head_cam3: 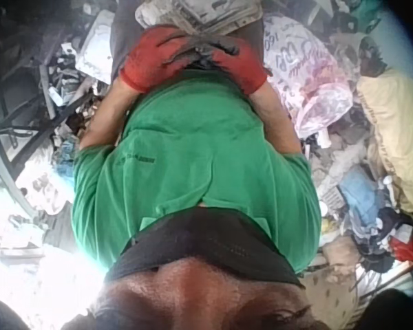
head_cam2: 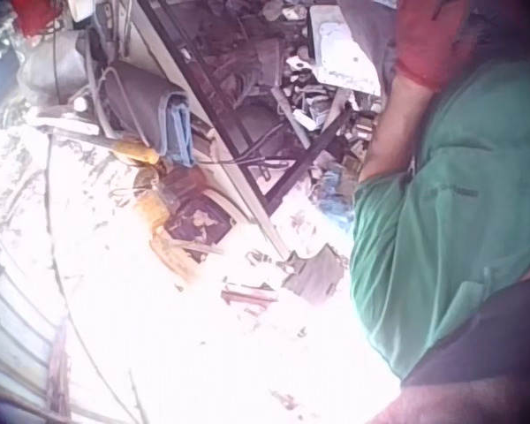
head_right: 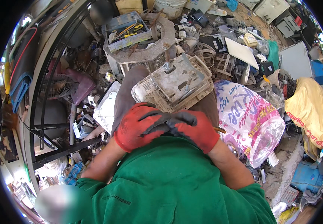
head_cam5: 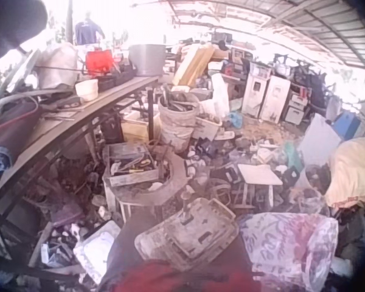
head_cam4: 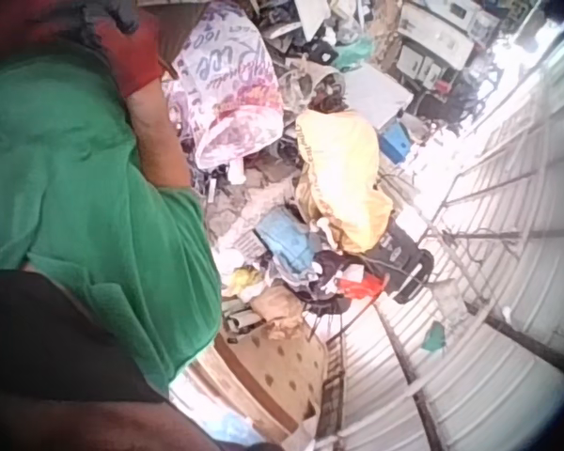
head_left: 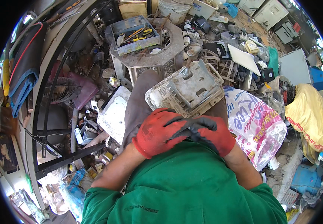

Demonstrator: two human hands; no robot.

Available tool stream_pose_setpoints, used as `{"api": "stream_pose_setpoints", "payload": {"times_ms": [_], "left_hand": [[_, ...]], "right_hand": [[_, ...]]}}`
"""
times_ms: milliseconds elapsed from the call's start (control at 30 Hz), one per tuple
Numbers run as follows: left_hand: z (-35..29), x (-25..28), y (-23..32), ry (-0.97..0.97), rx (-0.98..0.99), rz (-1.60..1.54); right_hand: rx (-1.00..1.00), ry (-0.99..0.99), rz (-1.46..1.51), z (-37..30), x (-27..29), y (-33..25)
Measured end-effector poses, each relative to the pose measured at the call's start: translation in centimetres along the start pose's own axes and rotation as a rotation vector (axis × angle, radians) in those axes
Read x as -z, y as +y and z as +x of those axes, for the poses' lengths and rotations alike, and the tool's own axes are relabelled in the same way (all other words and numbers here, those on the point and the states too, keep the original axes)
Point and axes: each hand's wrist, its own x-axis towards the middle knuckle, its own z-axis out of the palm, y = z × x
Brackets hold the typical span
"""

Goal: The person uses pliers and a screwdriver to remove components and screws from a metal electronic housing, eventually prying it apart to reveal a green circuit board.

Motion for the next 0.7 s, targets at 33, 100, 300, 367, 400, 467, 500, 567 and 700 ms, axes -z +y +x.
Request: {"api": "stream_pose_setpoints", "payload": {"times_ms": [33, 100, 300, 367, 400, 467, 500, 567, 700], "left_hand": [[0.1, 0.2, 0.1, -0.014, 0.01, -0.017], [0.4, 0.9, 0.4, -0.046, 0.031, -0.047], [3.3, 5.0, -1.9, 0.094, 0.13, -0.048], [5.8, 7.7, -5.6, 0.232, 0.236, 0.008], [7.2, 9.3, -8.0, 0.281, 0.32, -0.039], [9.2, 11.8, -12.9, 0.334, 0.462, 0.142], [9.7, 12.7, -15.2, 0.337, 0.518, 0.376], [11.2, 12.6, -16.0, 0.283, 0.455, 0.386], [8.4, 8.3, -10.0, -0.021, 0.258, -0.148]], "right_hand": [[-0.006, -0.04, -0.014, -0.1, -0.1, 0.2], [-0.045, -0.059, -0.011, -0.3, -0.8, -0.2], [0.071, -0.022, -0.061, -1.1, -0.8, -1.0], [0.097, 0.072, -0.076, -1.7, -0.5, -1.3], [0.099, 0.116, -0.077, -1.9, -0.2, -1.2], [0.16, 0.193, -0.193, -2.2, 0.5, -0.5], [0.224, 0.224, -0.308, -2.3, 0.9, -0.1], [0.333, 0.343, -0.509, -2.6, 1.9, 0.4], [0.483, 0.601, -0.751, -3.2, 3.0, 1.6]]}}
